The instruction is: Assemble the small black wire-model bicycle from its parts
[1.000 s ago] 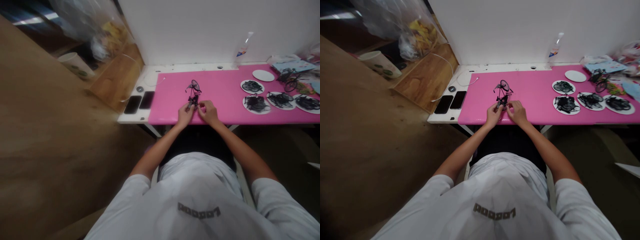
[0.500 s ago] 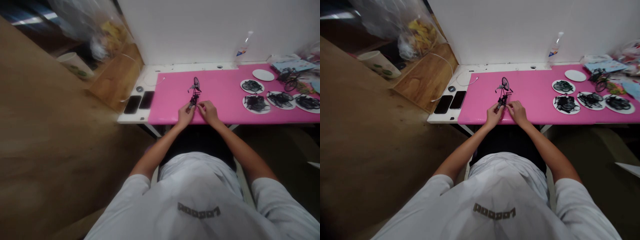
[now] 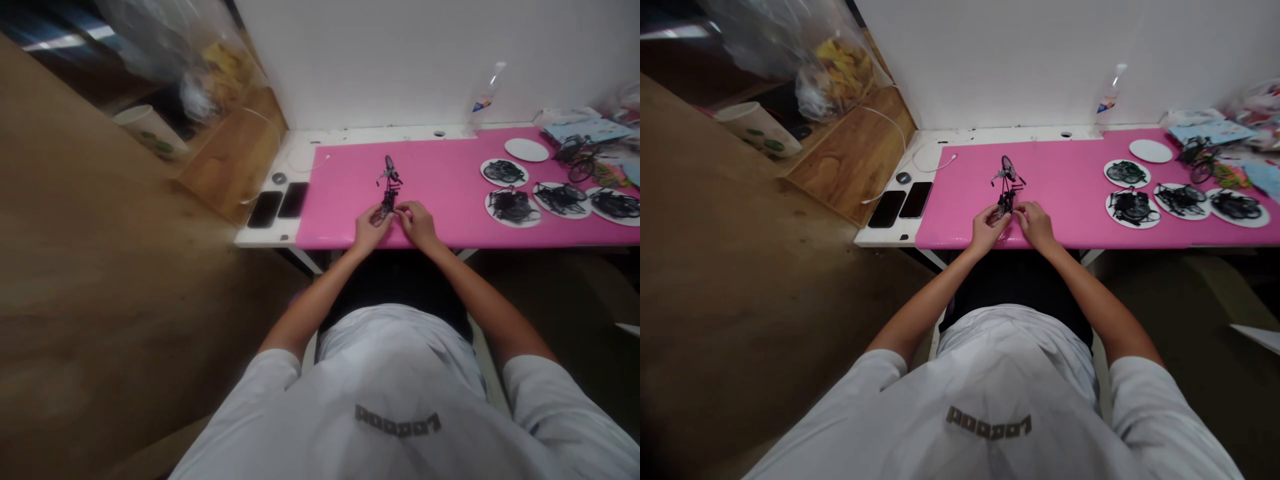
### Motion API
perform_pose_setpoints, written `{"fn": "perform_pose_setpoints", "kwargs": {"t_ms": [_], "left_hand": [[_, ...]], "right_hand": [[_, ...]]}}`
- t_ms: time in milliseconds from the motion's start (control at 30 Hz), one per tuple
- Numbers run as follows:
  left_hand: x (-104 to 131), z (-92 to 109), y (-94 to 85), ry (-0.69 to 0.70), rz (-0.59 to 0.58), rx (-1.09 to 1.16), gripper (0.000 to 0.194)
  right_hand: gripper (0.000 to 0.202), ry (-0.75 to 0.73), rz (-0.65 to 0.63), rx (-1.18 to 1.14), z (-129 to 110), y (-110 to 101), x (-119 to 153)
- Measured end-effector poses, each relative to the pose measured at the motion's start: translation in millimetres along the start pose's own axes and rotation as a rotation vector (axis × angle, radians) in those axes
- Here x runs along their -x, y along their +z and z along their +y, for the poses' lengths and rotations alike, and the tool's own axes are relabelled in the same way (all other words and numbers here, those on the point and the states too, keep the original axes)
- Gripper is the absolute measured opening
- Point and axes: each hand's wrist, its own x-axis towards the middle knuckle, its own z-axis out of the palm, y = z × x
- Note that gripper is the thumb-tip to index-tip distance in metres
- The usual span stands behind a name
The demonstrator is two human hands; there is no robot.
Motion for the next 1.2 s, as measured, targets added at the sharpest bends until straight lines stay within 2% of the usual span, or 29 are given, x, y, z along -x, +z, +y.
{"fn": "perform_pose_setpoints", "kwargs": {"t_ms": [200, 333, 467, 667, 833, 967, 1200], "left_hand": [[-0.4, 2.3, -1.7, -0.033, -0.067, 0.036, 0.069], [-4.4, -0.5, -5.7, -0.04, -0.116, 0.024, 0.057], [-7.4, -2.7, -5.1, -0.054, -0.106, 0.017, 0.046], [-5.0, -0.6, -2.6, -0.032, -0.151, -0.011, 0.048], [-5.0, -2.4, -2.7, 0.001, -0.107, -0.038, 0.047], [-4.6, -2.4, -1.7, 0.024, -0.05, -0.074, 0.039], [-2.7, 1.3, 1.1, -0.016, -0.001, -0.11, 0.028]], "right_hand": [[0.019, 0.063, 0.021, -0.044, 0.0, -1.7, -3.1], [0.019, 0.087, 0.043, -0.069, 1.3, -2.1, -4.8], [0.018, 0.114, 0.033, -0.089, 1.6, -2.5, -5.6], [0.019, 0.148, 0.034, -0.159, -0.3, -4.7, -6.4], [0.019, 0.162, -0.002, -0.174, 0.3, -4.9, -7.0], [0.021, 0.168, -0.029, -0.163, 2.5, -4.1, -7.3], [0.022, 0.161, -0.09, -0.133, 2.9, -5.8, -6.7]]}}
